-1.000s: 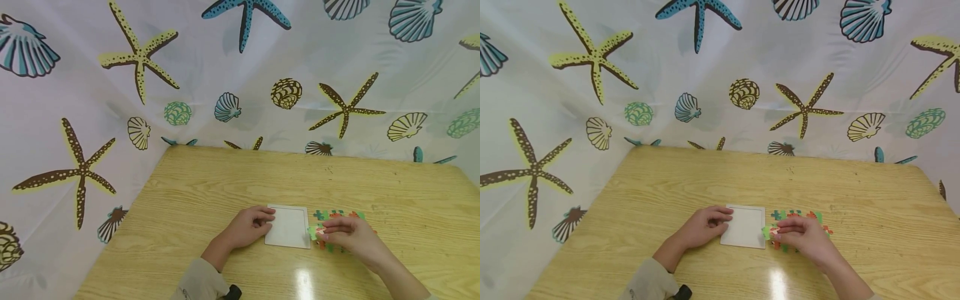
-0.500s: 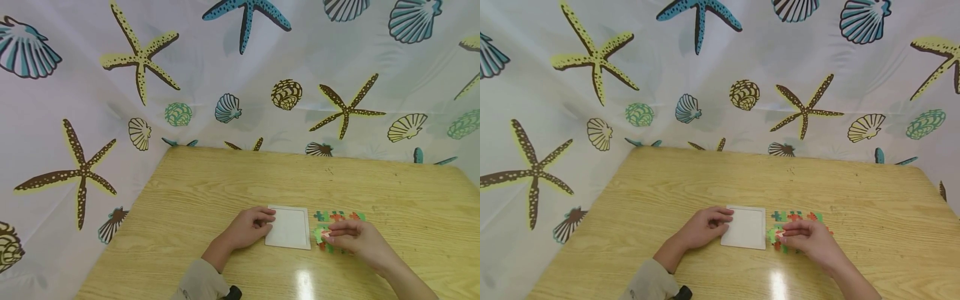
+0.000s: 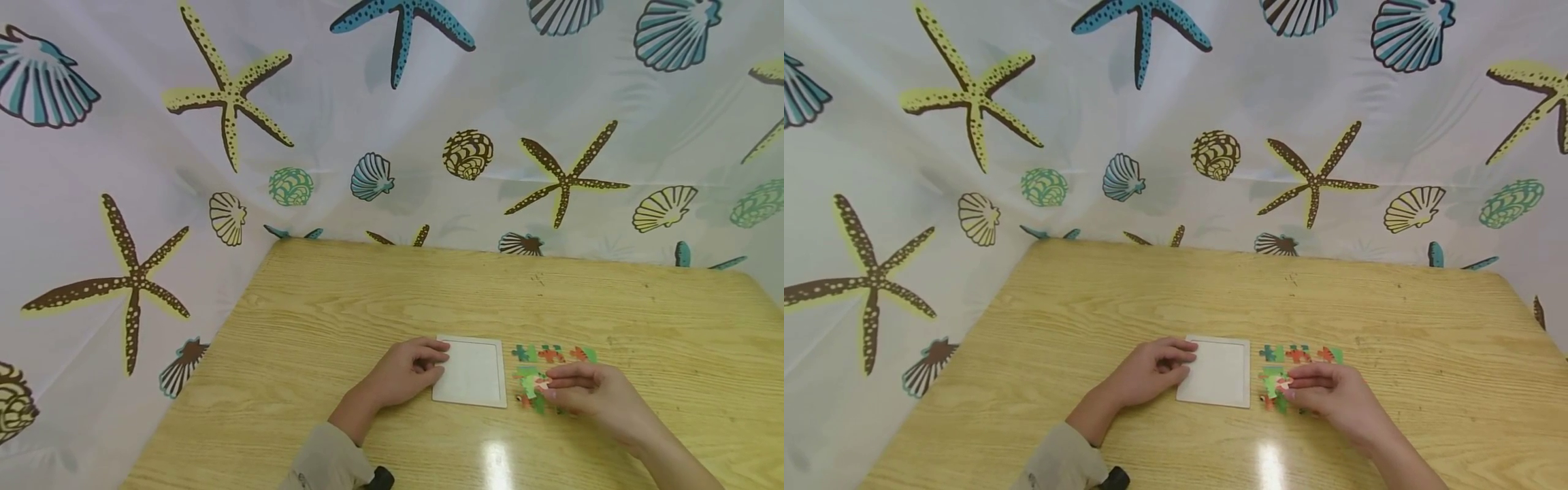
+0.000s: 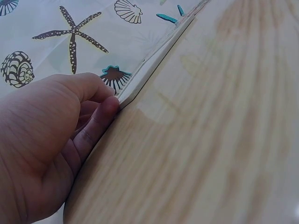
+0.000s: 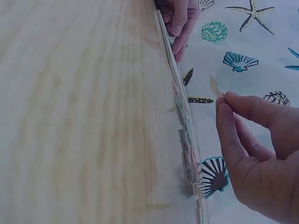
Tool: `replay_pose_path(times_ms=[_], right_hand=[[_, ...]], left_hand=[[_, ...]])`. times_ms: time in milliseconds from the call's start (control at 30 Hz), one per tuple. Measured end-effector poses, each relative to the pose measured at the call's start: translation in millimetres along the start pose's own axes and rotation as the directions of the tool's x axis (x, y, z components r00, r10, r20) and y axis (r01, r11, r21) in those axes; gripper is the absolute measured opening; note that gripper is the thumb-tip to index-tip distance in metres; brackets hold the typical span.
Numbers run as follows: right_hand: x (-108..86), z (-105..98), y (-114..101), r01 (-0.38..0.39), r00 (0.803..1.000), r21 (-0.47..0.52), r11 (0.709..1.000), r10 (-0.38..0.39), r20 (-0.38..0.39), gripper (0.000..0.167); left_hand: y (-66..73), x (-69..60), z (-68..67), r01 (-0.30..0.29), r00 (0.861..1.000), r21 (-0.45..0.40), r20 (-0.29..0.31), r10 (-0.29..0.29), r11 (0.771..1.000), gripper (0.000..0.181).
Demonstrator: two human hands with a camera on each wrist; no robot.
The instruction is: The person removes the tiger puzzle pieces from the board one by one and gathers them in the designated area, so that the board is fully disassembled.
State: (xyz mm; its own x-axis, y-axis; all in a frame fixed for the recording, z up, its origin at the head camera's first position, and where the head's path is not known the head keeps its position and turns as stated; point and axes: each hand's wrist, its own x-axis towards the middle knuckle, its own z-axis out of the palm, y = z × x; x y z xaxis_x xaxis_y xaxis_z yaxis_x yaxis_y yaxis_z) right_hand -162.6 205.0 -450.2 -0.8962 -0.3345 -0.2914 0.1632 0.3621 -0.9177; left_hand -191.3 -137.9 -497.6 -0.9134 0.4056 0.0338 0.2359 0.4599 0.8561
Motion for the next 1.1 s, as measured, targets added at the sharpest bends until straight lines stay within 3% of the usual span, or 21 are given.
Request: replay_pose_path(times_ms=[400, 833, 1100], right_hand=[[-0.7, -6, 4, -0.029, 0.998, 0.04, 0.999, 0.031, -0.058, 0.052], [-5.0, -15, 12, -0.016, 0.998, 0.023, 1.0, 0.018, -0.058, 0.056], [-9.3, -18, 12, -0.026, 0.995, -0.011, 1.0, 0.025, -0.099, 0.055]], left_hand=[[-1.5, 0.4, 0.2, -0.005, 1.0, -0.021, 0.006, 0.005, 1.0, 0.025], [-2.2, 0.7, -0.2, -0.007, 1.0, -0.013, 0.006, 0.007, 1.0, 0.027], [-1.2, 0.4, -0.8, -0.014, 1.0, -0.03, 0.009, 0.014, 0.999, 0.029]])
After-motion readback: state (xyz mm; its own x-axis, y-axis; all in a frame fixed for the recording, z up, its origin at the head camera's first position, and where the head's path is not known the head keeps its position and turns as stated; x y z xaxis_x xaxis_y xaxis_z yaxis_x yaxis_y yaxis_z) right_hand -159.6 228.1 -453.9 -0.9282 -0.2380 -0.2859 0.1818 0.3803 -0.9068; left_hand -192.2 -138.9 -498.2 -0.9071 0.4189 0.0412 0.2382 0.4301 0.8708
